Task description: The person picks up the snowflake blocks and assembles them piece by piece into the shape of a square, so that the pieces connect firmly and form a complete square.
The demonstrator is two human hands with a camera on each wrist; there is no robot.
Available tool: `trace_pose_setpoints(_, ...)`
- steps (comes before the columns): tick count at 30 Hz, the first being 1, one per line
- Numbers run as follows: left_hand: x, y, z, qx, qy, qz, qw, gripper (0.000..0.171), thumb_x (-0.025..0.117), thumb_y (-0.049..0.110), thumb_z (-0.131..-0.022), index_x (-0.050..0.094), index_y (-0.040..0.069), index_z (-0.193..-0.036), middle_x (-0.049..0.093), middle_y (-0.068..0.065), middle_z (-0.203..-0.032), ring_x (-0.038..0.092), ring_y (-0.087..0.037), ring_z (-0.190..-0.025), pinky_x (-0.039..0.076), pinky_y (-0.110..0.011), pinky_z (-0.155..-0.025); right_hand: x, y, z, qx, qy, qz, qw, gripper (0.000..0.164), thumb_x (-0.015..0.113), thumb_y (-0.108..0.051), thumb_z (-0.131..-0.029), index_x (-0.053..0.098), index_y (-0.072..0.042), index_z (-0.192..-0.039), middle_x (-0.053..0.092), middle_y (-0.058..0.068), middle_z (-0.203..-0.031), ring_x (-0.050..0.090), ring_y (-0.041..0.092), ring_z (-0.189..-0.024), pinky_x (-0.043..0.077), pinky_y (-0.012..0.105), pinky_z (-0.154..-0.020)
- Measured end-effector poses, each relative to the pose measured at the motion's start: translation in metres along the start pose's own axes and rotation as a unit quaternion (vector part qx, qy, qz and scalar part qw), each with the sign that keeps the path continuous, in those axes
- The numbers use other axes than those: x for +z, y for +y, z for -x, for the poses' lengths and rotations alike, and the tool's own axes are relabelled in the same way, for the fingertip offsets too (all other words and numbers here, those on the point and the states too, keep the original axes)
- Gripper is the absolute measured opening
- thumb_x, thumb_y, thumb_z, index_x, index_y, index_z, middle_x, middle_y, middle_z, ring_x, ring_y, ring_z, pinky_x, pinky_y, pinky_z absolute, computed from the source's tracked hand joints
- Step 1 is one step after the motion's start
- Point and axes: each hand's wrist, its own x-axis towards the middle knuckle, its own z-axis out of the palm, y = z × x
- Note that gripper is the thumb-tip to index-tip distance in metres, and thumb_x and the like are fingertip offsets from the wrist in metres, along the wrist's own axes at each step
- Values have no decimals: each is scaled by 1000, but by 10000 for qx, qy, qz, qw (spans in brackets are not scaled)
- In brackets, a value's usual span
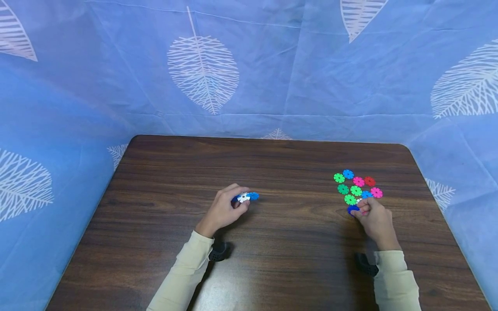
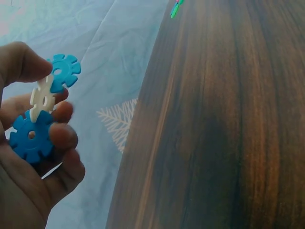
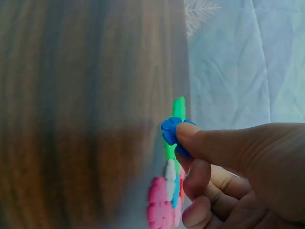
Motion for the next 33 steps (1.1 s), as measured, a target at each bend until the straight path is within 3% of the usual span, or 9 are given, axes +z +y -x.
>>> trace_pose_setpoints(5,1,2,-2,-77,197,-50,9998,17,66,19,-88,67,13,-104,59,2,-88,46,-7,-65,40,-18,-54,-3,-5,-2,-302,192,-143,9993,21,68,-17,-87,59,0,-97,66,11,-80,56,8,-65,48,30,-63)
trace_pose_setpoints(10,5,3,-3,75,422,-185,9989,14,68,24,-88,69,12,-94,67,0,-89,57,-9,-73,47,-19,-61,-3,-17,-5,-772,-56,-1064,9913,29,65,-18,-90,56,5,-105,66,14,-83,57,-5,-57,47,17,-54)
trace_pose_setpoints(15,8,2,-2,253,551,-251,9978,15,73,23,-83,75,9,-90,73,-2,-87,67,-12,-76,52,-22,-66,7,-35,-5,-1065,-527,-2099,9705,36,64,-16,-90,54,10,-113,65,21,-89,67,4,-62,56,22,-58)
trace_pose_setpoints(23,13,7,-2,61,385,50,9992,20,75,25,-80,77,8,-91,75,-4,-90,71,-14,-84,56,-27,-74,24,-62,1,-1320,-1062,-2960,9400,31,64,-12,-90,61,12,-110,68,27,-93,69,3,-70,56,19,-66)
trace_pose_setpoints(27,18,6,-1,359,375,336,9981,14,75,19,-81,77,8,-88,74,-3,-91,71,-14,-86,56,-27,-77,28,-78,5,-1350,-1319,-3083,9324,30,62,-13,-92,61,12,-108,68,28,-95,68,5,-72,57,21,-68)
trace_pose_setpoints(33,23,5,-1,698,673,626,9933,6,75,12,-80,75,8,-84,72,-5,-91,68,-16,-88,54,-26,-80,31,-106,11,-1296,-1612,-2940,9332,27,60,-19,-93,61,5,-106,68,24,-90,64,16,-70,55,29,-65)
